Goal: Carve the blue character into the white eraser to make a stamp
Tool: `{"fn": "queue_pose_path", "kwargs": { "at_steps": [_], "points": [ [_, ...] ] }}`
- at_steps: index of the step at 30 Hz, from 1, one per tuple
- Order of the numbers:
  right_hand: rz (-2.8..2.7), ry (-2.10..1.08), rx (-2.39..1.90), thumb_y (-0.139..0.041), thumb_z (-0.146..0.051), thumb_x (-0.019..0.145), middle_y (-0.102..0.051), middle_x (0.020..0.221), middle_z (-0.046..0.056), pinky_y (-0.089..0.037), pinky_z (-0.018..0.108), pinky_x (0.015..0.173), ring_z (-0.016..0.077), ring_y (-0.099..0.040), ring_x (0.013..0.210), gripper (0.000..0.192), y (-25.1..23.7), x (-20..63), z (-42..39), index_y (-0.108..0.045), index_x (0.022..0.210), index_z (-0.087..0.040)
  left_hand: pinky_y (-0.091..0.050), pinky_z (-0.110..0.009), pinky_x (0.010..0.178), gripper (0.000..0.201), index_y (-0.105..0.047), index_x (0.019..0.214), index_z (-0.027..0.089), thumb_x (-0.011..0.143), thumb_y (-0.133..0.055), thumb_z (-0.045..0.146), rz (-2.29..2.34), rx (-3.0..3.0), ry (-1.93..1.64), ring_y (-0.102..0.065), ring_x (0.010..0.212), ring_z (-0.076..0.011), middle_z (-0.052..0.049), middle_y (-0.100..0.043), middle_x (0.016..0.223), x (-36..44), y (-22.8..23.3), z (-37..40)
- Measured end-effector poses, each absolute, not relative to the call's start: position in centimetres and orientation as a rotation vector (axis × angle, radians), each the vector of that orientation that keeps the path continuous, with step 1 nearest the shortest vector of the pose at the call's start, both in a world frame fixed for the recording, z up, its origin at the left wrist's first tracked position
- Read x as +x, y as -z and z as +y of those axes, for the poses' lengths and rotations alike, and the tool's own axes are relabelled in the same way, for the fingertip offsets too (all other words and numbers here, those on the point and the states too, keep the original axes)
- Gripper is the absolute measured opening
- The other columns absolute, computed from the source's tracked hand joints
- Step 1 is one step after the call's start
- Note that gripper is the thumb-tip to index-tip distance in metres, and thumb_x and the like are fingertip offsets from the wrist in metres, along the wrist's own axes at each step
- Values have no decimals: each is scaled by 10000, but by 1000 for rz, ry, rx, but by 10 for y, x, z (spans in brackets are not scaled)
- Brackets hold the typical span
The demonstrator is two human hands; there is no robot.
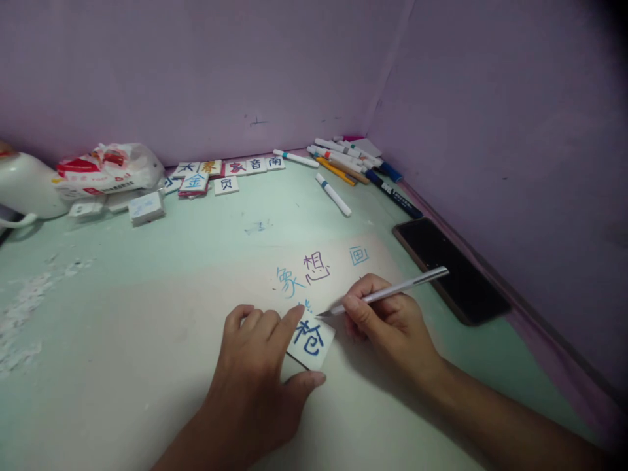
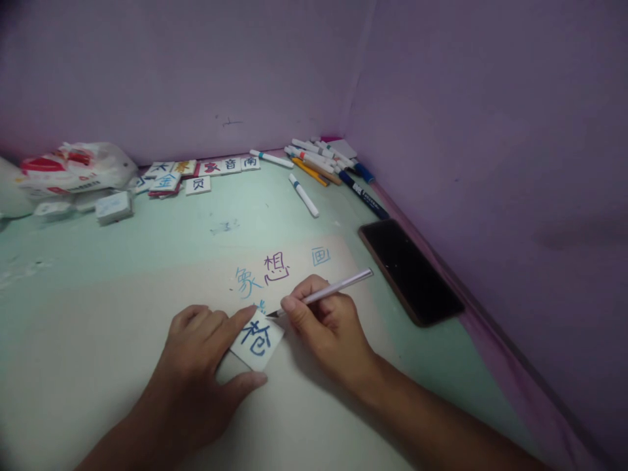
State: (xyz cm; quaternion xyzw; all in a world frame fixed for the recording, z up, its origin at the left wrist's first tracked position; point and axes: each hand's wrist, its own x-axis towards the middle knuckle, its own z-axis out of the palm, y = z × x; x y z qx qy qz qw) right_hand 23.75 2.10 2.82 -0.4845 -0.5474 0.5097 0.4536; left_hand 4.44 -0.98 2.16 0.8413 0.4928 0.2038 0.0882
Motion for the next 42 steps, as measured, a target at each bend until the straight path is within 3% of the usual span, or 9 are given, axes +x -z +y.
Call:
{"fn": "queue_pose_path", "kwargs": {
  "at_steps": [8, 14, 18, 21, 25, 28, 32, 37, 42],
  "points": [
    [-1318, -1268, -1216, -590, -322, 846, -522, 487, -49, -340, 190, 414, 75, -441, 426, 211, -30, 240, 22, -515, 700, -190, -357, -482, 858, 643, -508, 1103, 114, 629, -795, 438, 1547, 2531, -624, -519, 821, -258, -71, -596, 868, 44, -22, -12],
    [-1419, -1156, -1207, -588, -290, 876, -548, 542, -49, -388, 195, 451, 85, -496, 478, 116, -28, 247, 20, -642, 822, -202, -350, -490, 908, 739, -435, 1234, 105, 669, -754, 458, 1450, 2591, -663, -453, 1094, -336, -188, -483, 1230, 42, -23, -10],
    [-1591, -1232, -1036, -601, -209, 878, -704, 811, -1, -510, 227, 663, 124, -661, 735, 201, -31, 258, 20, -662, 1064, -256, -344, -504, 906, 561, -470, 1179, 155, 706, -722, 320, 1414, 2566, -628, -474, 1038, -307, -140, -508, 1178, 41, -22, -9],
    [-1618, -1425, -817, -569, -219, 907, -722, 1039, 28, -517, 293, 843, 163, -677, 953, 291, -39, 265, 23, -635, 1180, -295, -357, -505, 908, 518, -479, 1161, 160, 711, -705, 280, 1433, 2518, -625, -476, 1034, -298, -128, -510, 1147, 40, -21, -9],
    [-1323, -1752, -746, -609, -338, 873, -731, 1017, 52, -525, 342, 866, 192, -684, 946, 235, -51, 271, 29, -689, 1072, -242, -382, -501, 894, 471, -507, 1128, 164, 720, -696, 304, 1442, 2486, -656, -497, 1022, -296, -121, -526, 1104, 39, -23, -9],
    [-1286, -1814, -830, -718, -375, 750, -721, 811, 51, -544, 311, 693, 177, -680, 736, 263, -57, 273, 32, -652, 915, -181, -390, -507, 903, 428, -533, 1091, 169, 720, -692, 309, 1479, 2473, -674, -509, 1040, -307, -120, -553, 1096, 40, -24, -9],
    [-1619, -1523, -1203, -635, -282, 794, -660, 683, 0, -433, 242, 492, 116, -552, 515, 162, -57, 277, 33, -507, 861, -208, -395, -518, 912, 415, -568, 1059, 173, 698, -715, 314, 1535, 2440, -682, -523, 1046, -317, -113, -589, 1088, 42, -25, -9],
    [-2197, -745, -1435, -502, -190, 851, -698, 851, 49, -419, 274, 618, 183, -614, 733, 149, -56, 279, 26, -620, 941, -202, -400, -513, 898, 437, -594, 1041, 154, 663, -765, 293, 1522, 2458, -692, -529, 1013, -311, -114, -594, 1048, 44, -26, -9],
    [-2430, -566, -1500, -487, -157, 842, -723, 850, 38, -382, 275, 601, 188, -637, 715, 213, -61, 272, 19, -687, 896, -209, -404, -518, 904, 432, -587, 1050, 141, 684, -752, 301, 1494, 2463, -695, -517, 1037, -313, -127, -581, 1078, 43, -26, -10]
  ]
}}
